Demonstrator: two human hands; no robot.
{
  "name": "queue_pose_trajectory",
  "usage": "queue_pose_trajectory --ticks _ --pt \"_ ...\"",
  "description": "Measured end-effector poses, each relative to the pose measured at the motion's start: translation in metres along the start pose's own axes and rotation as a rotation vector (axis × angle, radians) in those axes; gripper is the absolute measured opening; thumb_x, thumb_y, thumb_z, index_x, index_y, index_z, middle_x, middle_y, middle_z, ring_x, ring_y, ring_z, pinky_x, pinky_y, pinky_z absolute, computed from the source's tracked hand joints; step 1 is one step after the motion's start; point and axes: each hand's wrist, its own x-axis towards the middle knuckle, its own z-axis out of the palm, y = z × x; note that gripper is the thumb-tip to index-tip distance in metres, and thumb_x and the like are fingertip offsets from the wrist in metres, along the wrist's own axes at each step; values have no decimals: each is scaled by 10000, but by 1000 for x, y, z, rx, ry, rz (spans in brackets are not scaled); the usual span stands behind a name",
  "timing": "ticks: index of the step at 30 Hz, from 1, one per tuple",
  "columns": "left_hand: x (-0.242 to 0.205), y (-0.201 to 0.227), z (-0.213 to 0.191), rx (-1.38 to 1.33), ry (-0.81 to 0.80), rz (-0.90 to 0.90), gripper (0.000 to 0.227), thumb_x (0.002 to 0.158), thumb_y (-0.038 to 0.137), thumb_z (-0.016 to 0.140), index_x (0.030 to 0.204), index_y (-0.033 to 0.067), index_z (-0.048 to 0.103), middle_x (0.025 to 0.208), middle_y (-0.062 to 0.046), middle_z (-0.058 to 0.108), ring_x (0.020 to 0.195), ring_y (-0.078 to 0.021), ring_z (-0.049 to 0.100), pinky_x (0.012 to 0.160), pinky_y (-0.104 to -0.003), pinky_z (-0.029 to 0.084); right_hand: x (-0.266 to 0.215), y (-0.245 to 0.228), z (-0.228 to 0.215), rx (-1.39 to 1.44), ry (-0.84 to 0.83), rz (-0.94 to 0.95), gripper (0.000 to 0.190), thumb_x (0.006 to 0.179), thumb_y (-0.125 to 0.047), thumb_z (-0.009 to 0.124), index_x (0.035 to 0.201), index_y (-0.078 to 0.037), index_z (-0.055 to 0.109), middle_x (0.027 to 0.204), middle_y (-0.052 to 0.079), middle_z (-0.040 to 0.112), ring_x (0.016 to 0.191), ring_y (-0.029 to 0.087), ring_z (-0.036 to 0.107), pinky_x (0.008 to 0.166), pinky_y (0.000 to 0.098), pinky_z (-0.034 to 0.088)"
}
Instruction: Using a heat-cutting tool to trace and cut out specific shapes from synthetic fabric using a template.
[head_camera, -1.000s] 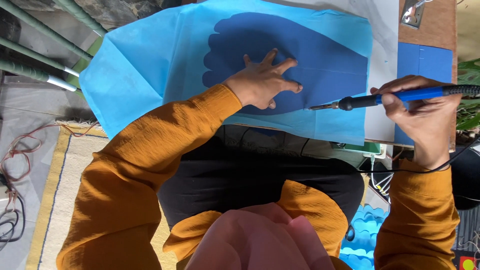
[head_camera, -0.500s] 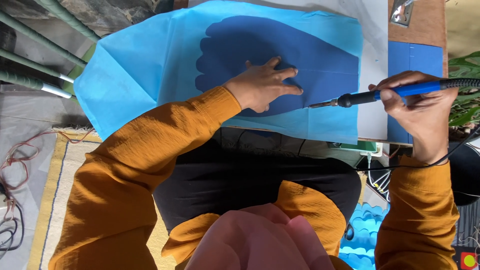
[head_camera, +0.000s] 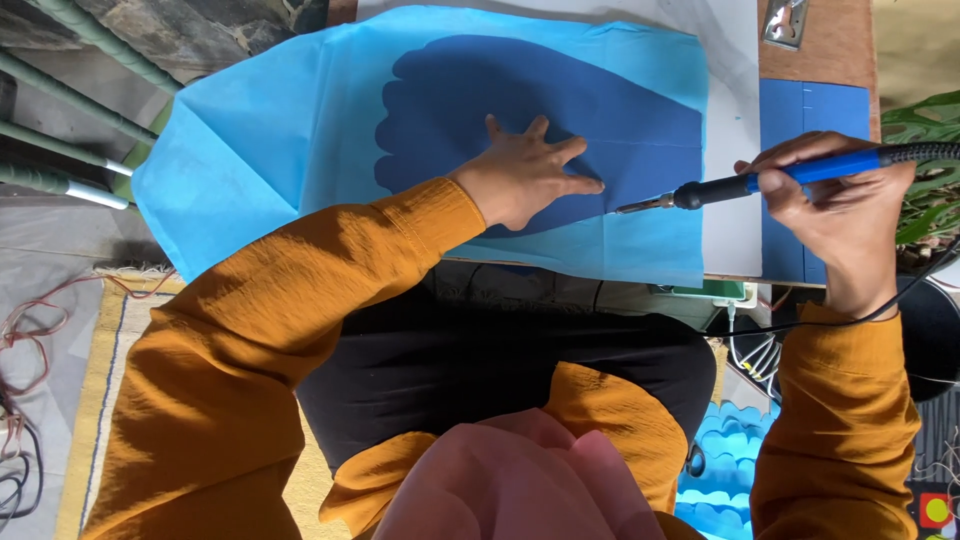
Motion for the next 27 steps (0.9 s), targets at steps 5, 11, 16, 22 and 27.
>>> queue_pose_trajectory --ticks 5,11,16,22,27 --pt "4 1 2 57 31 14 788 740 -19 566 1342 389 263 1329 -73 213 1125 -399 278 792 -751 345 9 -14 3 10 -75 -53 134 917 -20 609 895 105 566 915 231 598 888 320 640 723 331 509" --pt "3 2 0 37 20 6 798 737 -41 551 1342 394 265 1321 -77 215 1109 -387 292 809 -741 339 7 -4 -7 -21 -75 -38 160 935 -30 609 895 121 576 937 245 602 860 306 621 739 332 497" --pt "5 6 -4 62 -43 -36 836 741 -3 619 1347 417 224 1413 -78 91 1250 -411 156 871 -755 260 8 0 -8 -41 -55 -51 172 947 -42 608 888 119 588 928 243 606 859 318 628 732 338 496" --pt "12 6 -9 71 -149 9 846 735 8 639 1372 344 195 1469 34 -30 1319 -354 68 901 -743 256 9 5 -12 37 -93 -67 139 922 -20 587 888 110 554 922 239 602 852 312 633 735 334 515" --pt "7 1 -14 -20 -44 102 710 707 -50 579 1296 288 372 1427 14 154 1241 -373 198 776 -673 446 6 8 -18 -27 -64 -42 182 952 -27 598 878 137 568 934 257 598 865 326 620 763 359 504"
